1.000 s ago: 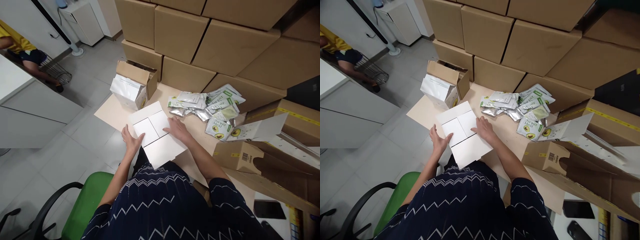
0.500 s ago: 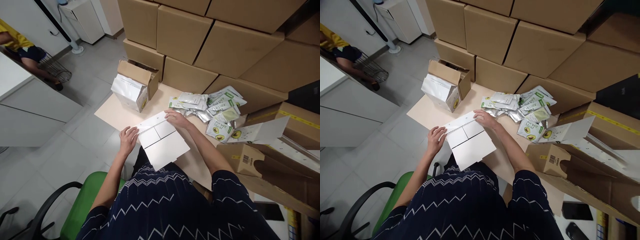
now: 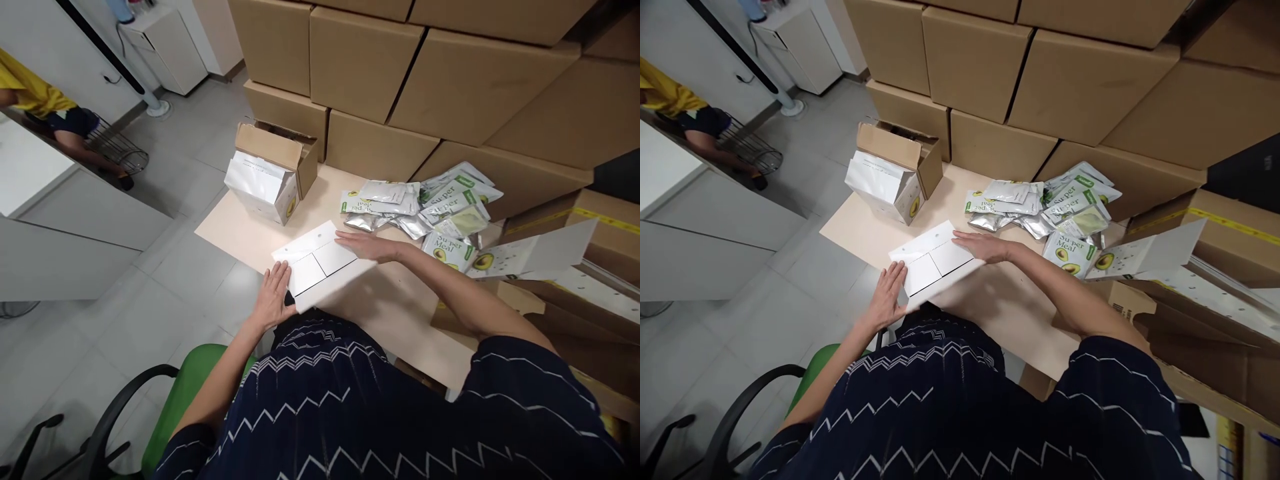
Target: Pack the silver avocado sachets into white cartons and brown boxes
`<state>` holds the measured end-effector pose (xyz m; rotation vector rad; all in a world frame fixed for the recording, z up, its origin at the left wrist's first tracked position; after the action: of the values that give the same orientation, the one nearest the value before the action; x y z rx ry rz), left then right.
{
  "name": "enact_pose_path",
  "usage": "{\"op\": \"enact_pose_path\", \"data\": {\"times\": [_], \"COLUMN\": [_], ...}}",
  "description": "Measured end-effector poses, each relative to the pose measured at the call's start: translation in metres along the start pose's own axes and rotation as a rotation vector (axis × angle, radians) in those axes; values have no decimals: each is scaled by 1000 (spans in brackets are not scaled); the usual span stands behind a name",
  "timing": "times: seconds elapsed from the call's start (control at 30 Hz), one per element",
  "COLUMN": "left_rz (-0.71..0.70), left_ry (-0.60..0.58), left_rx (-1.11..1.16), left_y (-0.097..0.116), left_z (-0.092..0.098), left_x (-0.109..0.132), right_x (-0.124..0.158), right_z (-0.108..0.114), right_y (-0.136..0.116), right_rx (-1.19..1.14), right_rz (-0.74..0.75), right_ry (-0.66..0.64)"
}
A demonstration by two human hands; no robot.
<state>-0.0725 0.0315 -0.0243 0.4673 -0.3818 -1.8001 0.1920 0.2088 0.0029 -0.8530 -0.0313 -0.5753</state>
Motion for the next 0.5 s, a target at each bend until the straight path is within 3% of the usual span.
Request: {"op": "enact_pose_path", "data": {"times": [0.07,0.17,0.3,0.4,0.5], "left_rz": [86,268,393,476,569], "left_ry": [101,307,509,461,354], "left_rx": [84,181,273,334,459], "left_y": [-1,-4,-8,-14,-19], "left_z": [1,5,2,-9,-23], "left_x": [-5,-14,-23,-25,-20], "right_x": [-4,-13,-26,-29,-26], "right_z": [7,10,-4,-15,-25], "right_y": [2,7,11,20,25], "right_rx": [-134,-258,-277,-346,-505], "right_rz": [-28,-108,-183,-293,-352], "right_ry": [70,291,457,469,299]}}
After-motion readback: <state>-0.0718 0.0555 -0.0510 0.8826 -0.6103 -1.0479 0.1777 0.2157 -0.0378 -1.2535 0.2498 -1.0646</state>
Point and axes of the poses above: each hand's wrist, its own x-axis away from the middle knuckle, its own z-axis out of the back of the hand, y = z × x, the point moved 5 cm from there along -x, towards the middle knuckle
